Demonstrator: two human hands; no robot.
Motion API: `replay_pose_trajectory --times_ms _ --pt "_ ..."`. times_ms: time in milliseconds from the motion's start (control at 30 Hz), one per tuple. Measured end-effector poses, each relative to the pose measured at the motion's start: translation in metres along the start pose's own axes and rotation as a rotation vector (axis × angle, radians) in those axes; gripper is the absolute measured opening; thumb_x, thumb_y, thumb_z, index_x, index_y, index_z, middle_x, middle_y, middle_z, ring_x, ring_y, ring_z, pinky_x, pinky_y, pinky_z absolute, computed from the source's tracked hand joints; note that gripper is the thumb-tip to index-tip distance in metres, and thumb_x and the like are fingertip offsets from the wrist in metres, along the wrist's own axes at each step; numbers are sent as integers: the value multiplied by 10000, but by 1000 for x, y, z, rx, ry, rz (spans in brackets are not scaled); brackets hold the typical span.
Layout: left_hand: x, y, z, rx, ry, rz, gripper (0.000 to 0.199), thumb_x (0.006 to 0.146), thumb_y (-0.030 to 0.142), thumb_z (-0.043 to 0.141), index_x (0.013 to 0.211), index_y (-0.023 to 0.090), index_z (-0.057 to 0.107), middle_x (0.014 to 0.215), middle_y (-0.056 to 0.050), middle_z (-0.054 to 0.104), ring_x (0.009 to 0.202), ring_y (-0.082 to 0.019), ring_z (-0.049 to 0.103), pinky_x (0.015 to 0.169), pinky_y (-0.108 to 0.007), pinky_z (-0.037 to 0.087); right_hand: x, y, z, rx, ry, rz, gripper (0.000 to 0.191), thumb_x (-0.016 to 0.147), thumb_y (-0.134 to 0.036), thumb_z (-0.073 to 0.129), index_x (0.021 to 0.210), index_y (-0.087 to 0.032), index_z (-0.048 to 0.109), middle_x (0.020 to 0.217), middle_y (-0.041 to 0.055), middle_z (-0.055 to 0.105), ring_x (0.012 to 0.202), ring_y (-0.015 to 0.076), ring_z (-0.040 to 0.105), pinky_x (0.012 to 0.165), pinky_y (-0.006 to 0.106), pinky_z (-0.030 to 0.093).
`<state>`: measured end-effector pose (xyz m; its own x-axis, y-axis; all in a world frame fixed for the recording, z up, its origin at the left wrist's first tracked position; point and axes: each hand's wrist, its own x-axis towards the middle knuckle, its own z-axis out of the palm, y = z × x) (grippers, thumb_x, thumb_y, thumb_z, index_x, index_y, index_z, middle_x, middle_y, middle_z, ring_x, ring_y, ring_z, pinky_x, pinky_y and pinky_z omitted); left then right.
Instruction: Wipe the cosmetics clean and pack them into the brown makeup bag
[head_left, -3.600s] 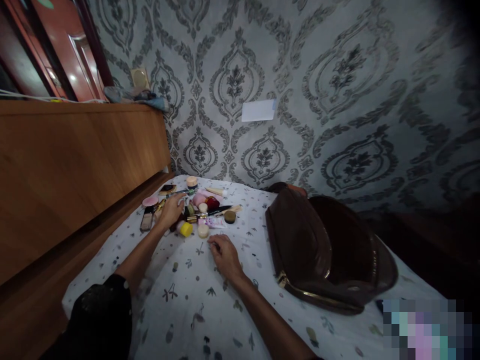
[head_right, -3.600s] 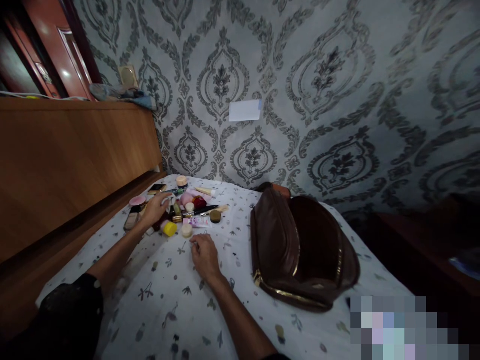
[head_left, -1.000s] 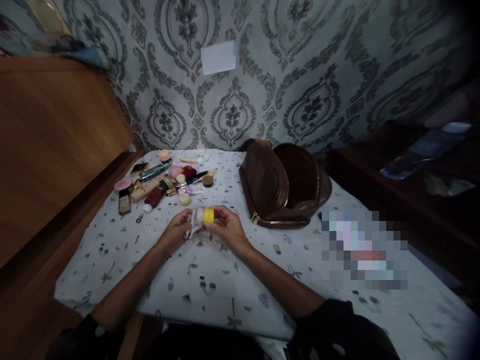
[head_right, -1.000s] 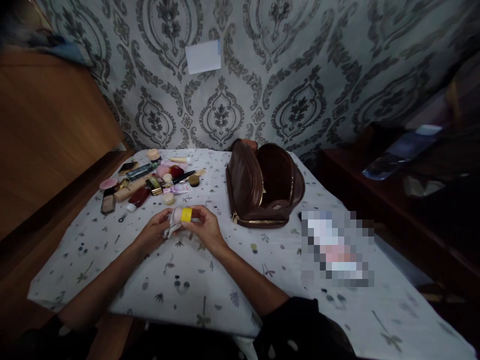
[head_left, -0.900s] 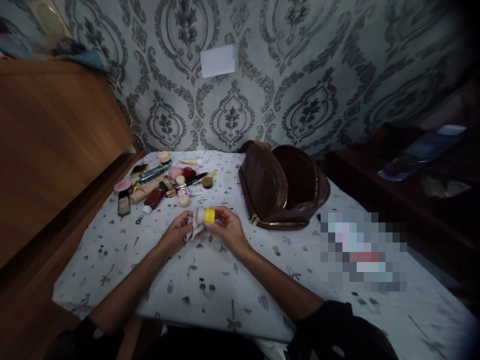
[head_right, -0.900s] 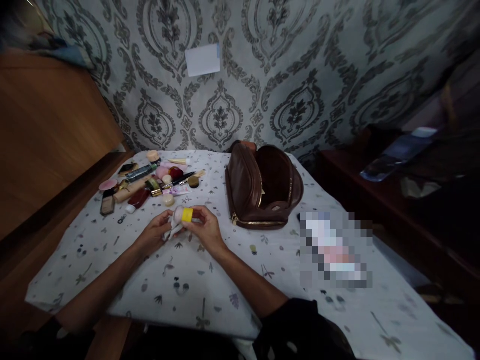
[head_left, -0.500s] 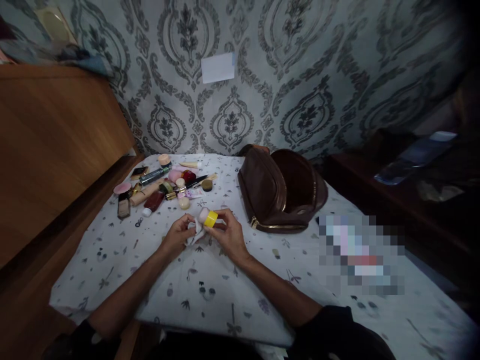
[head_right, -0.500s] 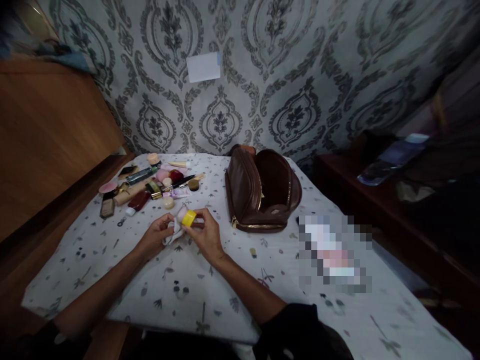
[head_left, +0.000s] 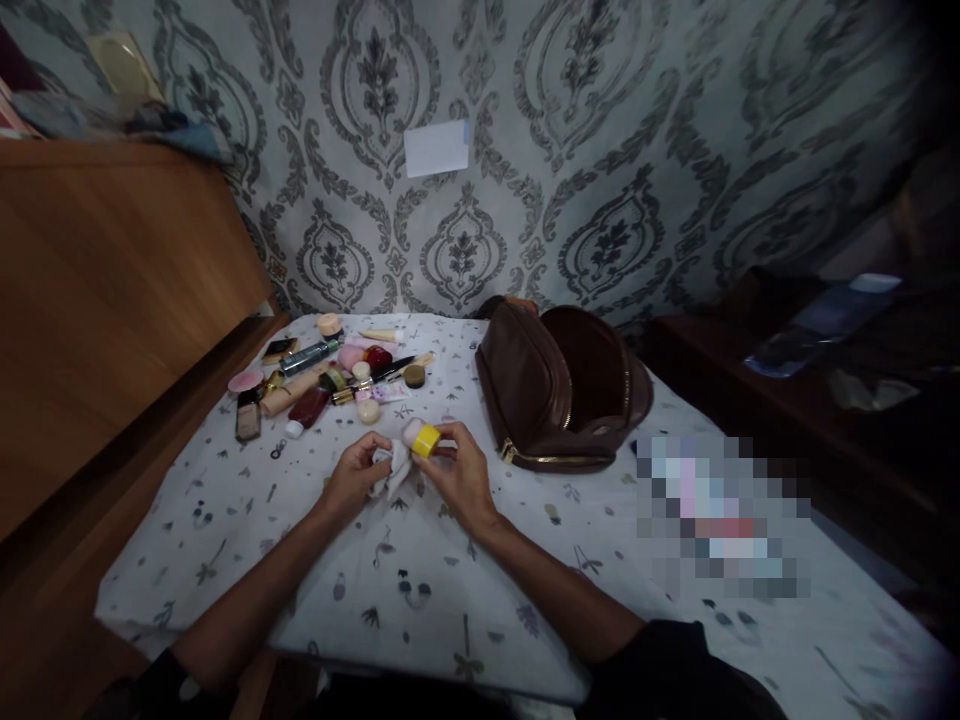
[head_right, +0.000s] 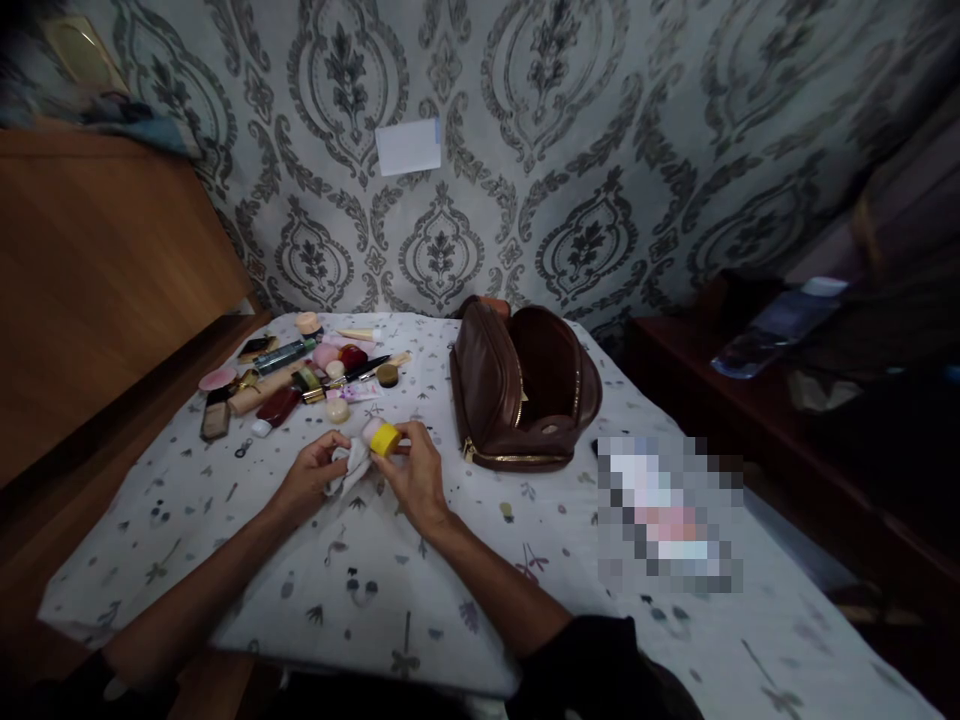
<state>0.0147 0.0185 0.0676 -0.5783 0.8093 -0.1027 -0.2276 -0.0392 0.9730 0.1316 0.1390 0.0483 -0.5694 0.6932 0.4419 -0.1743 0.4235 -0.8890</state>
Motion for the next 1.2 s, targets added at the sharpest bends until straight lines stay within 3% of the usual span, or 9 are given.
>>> replay_pose_trajectory --times_ms 433,667,800,1000,1200 --pt "-1 3 -6 290 48 165 296 662 364 721 846 186 573 697 58 598 479 -64 457 474 -188 374 -1 3 -1 -198 -55 -45 236 694 -193 663 900 -211 550 928 34 568 864 200 574 710 318 535" --pt "-5 2 -11 709 -55 541 183 779 191 586 938 191 676 865 -22 654 832 -173 607 776 -284 471 1 0 1 -114 -32 115 220 668 -246 683 827 -214 535 813 -7 601 751 169 594 658 290 524" --pt "-6 -4 -12 841 -151 684 230 830 118 520 991 195 666 879 -36 617 814 -157 591 743 -264 466 3 0 0 85 -27 261 295 642 -323 738 810 -208 526 765 -10 612 704 159 604 640 278 520" --pt "-6 -5 -11 878 -135 650 228 819 104 502 955 200 658 873 -36 601 808 -166 577 738 -268 453 7 -2 -5 416 -38 397 424 583 -436 821 780 -205 526 781 -2 633 743 164 617 678 288 532" --pt "-6 3 -8 723 25 556 172 765 141 526 854 208 657 812 -16 599 805 -179 572 749 -282 436 8 -6 -7 615 -150 506 413 602 -472 813 833 -203 602 812 14 671 728 179 642 578 275 522"
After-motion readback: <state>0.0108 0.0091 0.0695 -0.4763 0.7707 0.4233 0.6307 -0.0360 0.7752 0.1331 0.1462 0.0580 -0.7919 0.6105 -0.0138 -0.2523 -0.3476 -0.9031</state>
